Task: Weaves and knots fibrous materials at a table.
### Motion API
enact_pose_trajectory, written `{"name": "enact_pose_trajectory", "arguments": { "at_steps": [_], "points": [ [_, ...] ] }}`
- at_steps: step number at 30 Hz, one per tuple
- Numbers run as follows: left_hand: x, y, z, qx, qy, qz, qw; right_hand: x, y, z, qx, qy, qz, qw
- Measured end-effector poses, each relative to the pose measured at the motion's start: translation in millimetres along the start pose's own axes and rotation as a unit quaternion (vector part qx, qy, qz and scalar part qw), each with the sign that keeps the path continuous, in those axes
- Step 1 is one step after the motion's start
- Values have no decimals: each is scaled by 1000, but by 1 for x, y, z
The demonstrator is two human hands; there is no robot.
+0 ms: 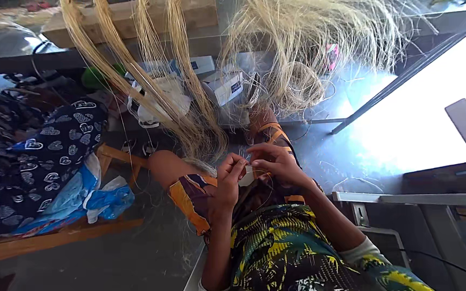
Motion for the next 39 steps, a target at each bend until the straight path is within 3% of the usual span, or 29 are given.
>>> {"name": "enact_pose_trajectory", "arguments": {
  "at_steps": [5, 9, 11, 13, 17, 21, 26, 27, 29, 32, 35, 39],
  "points": [
    [1, 4, -4, 21, 18, 16, 999, 16, -6, -15, -76, 76, 69, 992],
    [0, 12, -5, 45, 38, 17, 998, 11, 10, -7, -125, 39, 127, 983],
    [0, 20, -3, 40, 29, 25, 998, 8, 29, 4, -58, -2, 163, 985],
    [0, 34, 1, 18, 18, 46, 999, 5, 50, 16, 84, -32, 194, 977],
    [-1, 67, 15, -51, -11, 116, 992, -8, 82, 29, 334, -33, 239, 911],
    [-5, 101, 33, -123, -53, 192, 972, -25, 111, 38, 440, 3, 268, 857],
    [-10, 138, 54, -302, -111, 249, 914, -38, 142, 39, 574, 79, 241, 778],
    [-10, 142, 57, -329, -124, 241, 904, -40, 146, 38, 566, 79, 241, 784],
    [-6, 146, 59, -366, -130, 226, 893, -43, 150, 36, 485, 64, 251, 835],
    [0, 149, 54, -304, -115, 304, 895, -45, 157, 35, 349, 45, 270, 896],
    [6, 149, 53, -212, -139, 344, 904, -45, 165, 26, 270, 56, 287, 917],
    [6, 144, 58, -136, -187, 334, 914, -46, 158, 11, 222, 61, 290, 929]
  ]
}}
Point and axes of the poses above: each hand's wrist, its own x-axis towards the middle knuckle, its own y-axis out of the back of the hand, z = x × y, the point moved 8 cm from there along x, towards the middle knuckle, and after that the axes turned 13 degrees about -x, right-handed, at the moved point
